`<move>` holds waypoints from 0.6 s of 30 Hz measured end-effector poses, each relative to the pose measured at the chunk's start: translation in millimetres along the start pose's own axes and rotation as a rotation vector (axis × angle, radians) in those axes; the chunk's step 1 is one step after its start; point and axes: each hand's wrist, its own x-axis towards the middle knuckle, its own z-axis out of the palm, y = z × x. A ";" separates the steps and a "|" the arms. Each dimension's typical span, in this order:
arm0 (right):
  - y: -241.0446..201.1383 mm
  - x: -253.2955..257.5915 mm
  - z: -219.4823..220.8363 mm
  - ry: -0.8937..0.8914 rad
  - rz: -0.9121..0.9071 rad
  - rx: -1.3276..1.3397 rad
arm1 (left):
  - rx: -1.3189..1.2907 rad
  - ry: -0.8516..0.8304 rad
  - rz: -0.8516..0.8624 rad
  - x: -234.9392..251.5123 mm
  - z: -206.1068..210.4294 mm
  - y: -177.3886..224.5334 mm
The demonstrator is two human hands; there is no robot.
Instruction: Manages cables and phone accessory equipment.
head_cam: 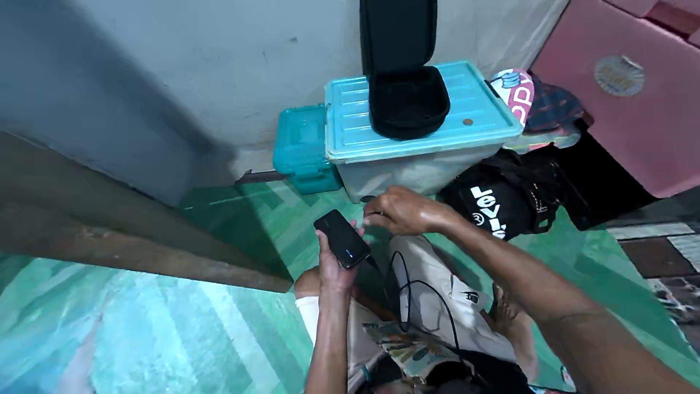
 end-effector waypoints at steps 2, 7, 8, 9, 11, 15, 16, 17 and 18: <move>15.6 4.7 30.4 0.041 0.064 0.155 | -0.005 -0.002 0.075 -0.7 3.4 14.7; 39.8 -17.5 119.3 -0.012 -0.011 0.568 | 0.027 -0.059 0.213 -11.6 15.7 44.7; 41.8 -25.0 132.7 -0.086 -0.037 0.637 | 0.036 -0.072 0.225 -14.8 18.1 47.8; 44.2 -31.6 144.5 -0.139 -0.063 0.682 | 0.043 -0.092 0.233 -18.0 20.6 49.9; 46.8 -42.7 158.6 -0.201 -0.105 0.666 | 0.041 -0.158 0.240 -23.6 25.1 52.2; 42.5 -58.3 166.3 -0.294 0.002 0.215 | 0.041 -0.280 0.267 -34.1 34.5 56.4; 42.3 -62.5 165.1 -0.285 0.026 0.121 | 0.057 -0.311 0.280 -35.7 35.9 58.1; 42.1 -67.7 161.9 -0.244 0.053 0.068 | 0.070 -0.338 0.295 -37.2 37.0 59.9; 44.6 -73.9 157.0 -0.167 0.074 0.041 | 0.085 -0.359 0.314 -38.4 38.0 61.9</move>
